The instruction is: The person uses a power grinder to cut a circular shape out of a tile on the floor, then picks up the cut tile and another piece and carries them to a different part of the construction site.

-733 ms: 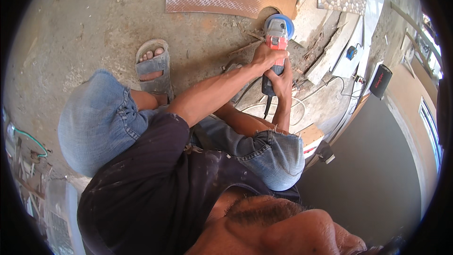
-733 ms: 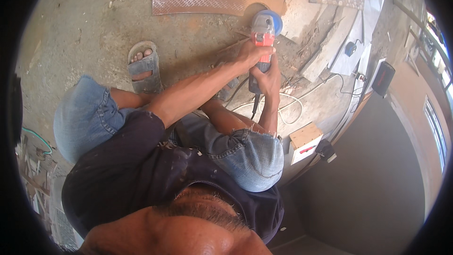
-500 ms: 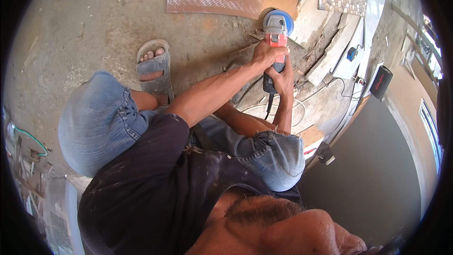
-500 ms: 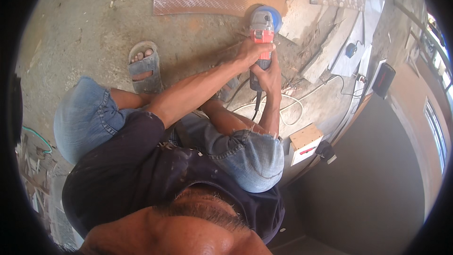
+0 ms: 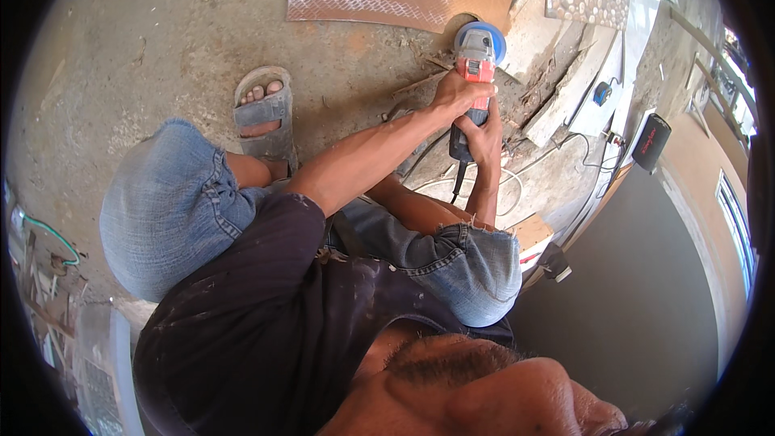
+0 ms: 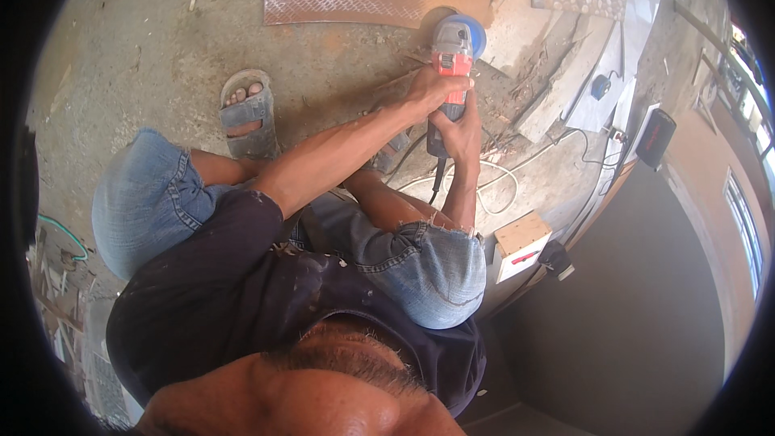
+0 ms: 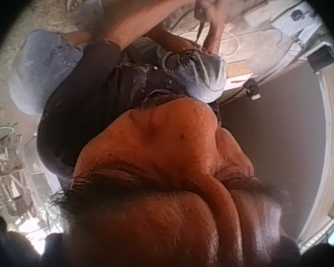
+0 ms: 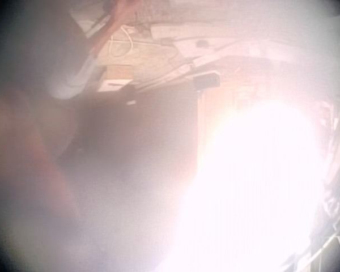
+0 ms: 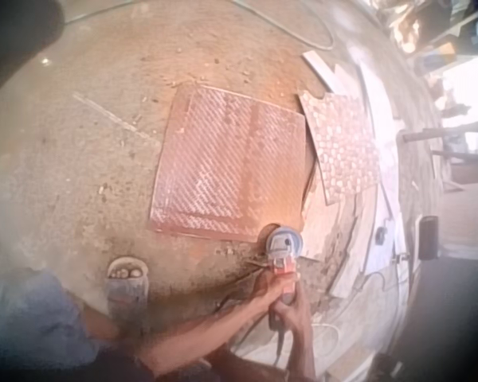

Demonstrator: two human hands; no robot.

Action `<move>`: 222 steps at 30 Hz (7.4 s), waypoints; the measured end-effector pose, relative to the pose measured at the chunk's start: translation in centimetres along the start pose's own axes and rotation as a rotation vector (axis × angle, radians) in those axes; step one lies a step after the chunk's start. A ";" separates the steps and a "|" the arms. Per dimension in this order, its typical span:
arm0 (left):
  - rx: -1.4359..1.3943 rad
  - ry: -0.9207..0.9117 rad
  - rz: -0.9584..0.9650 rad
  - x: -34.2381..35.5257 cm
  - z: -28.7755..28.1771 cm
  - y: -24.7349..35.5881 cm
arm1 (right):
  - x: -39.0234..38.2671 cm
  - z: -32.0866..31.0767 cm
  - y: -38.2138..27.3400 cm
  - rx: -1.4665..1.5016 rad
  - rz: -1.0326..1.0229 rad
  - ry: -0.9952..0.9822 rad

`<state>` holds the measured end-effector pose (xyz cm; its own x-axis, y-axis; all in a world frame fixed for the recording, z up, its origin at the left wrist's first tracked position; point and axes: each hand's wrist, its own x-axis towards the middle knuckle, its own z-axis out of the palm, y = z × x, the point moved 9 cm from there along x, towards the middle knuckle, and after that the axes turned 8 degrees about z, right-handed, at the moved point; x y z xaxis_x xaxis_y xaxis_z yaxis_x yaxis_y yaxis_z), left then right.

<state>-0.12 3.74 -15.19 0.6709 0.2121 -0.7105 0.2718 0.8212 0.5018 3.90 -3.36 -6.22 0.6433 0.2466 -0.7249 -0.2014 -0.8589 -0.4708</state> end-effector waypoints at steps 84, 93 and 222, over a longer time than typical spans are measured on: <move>0.174 -0.062 -0.117 -1.4 0.8 -1.2 | -2.1 -0.3 1.5 0.115 0.047 0.057; 0.098 -0.025 -0.073 -0.5 0.5 0.3 | -0.8 -0.3 -0.2 0.038 0.047 0.002; 1.367 0.345 0.251 -0.8 -27.0 27.0 | 7.1 7.9 -2.3 0.857 -0.141 -0.110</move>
<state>-11.97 40.05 -14.37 0.6554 0.5510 -0.5165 0.7452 -0.3605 0.5610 3.07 3.90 -14.22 0.6385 0.4048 -0.6546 -0.6394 -0.1945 -0.7439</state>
